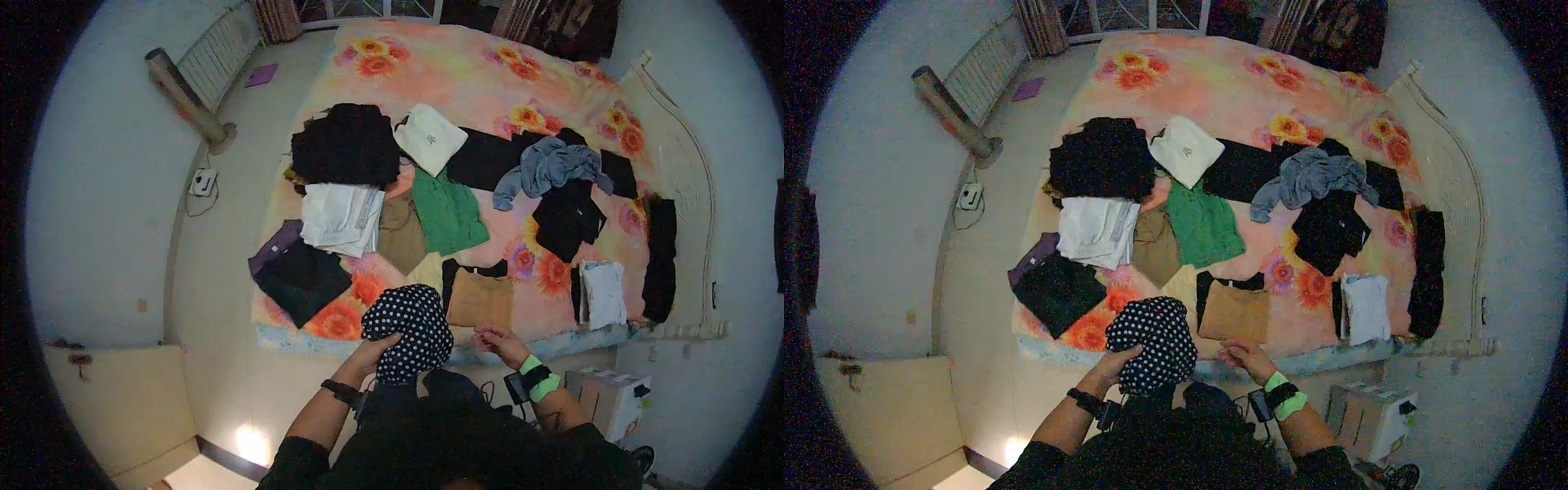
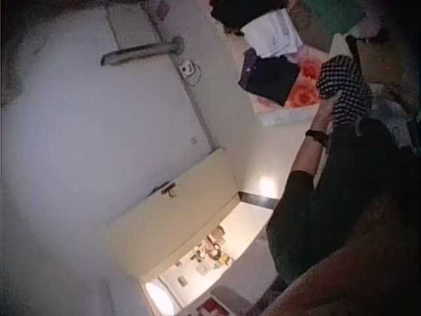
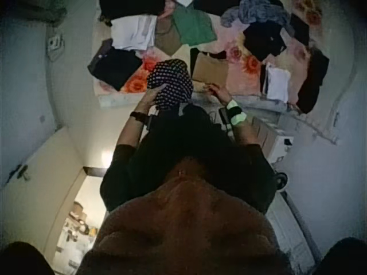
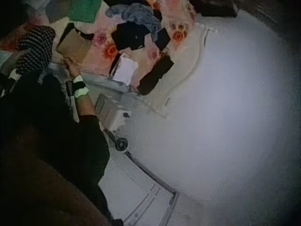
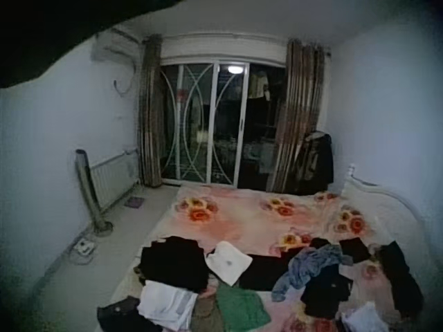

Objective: The person folds multiple garments on a bed, including a polka-dot top, green shirt, beige pants, purple shirt, and several t-shirts. Each item is smoothed, folded, and placed into a growing stack on the bed.

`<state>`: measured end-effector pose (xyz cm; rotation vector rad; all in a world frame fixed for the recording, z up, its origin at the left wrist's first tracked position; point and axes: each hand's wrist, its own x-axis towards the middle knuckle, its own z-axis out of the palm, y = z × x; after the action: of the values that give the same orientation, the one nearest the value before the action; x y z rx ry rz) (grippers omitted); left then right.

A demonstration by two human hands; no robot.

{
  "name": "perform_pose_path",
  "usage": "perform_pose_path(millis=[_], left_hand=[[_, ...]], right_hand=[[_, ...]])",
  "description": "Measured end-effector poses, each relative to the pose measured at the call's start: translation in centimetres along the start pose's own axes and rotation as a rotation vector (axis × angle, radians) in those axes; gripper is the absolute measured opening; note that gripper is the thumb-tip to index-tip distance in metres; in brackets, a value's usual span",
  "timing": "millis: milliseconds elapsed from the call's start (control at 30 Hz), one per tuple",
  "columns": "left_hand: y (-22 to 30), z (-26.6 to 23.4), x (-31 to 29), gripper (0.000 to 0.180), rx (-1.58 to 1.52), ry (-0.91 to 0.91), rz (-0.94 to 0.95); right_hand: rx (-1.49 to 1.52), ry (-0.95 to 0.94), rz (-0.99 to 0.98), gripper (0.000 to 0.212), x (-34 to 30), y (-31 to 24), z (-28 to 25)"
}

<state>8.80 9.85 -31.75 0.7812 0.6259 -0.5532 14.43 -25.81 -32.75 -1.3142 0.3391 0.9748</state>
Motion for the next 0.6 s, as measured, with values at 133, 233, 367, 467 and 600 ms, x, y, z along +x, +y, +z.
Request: perform_pose_path(millis=[133,233,367,467,600], left_hand=[[2.1,-4.0,5.9,0.055,0.023,0.037,0.1],[1.7,-9.3,11.9,0.066,0.208,0.266,0.004],[-2.4,-15.7,15.4,0.061,0.545,0.415,0.125],[-5.4,-18.0,14.2,0.042,0.641,0.388,0.163],[-7.5,-17.6,11.5,0.033,0.499,0.52,0.165]], right_hand=[[-0.033,0.046,-0.036,0.024,7.7,-0.5,-1.9],[-0.068,-0.062,-0.123,0.02,18.0,-0.4,-6.0],[-0.109,0.538,-0.237,0.019,32.9,1.2,-8.0],[0.023,0.95,0.092,0.023,39.7,-1.9,-8.2],[0.3,0.985,0.138,0.03,39.7,-8.2,-5.9]])
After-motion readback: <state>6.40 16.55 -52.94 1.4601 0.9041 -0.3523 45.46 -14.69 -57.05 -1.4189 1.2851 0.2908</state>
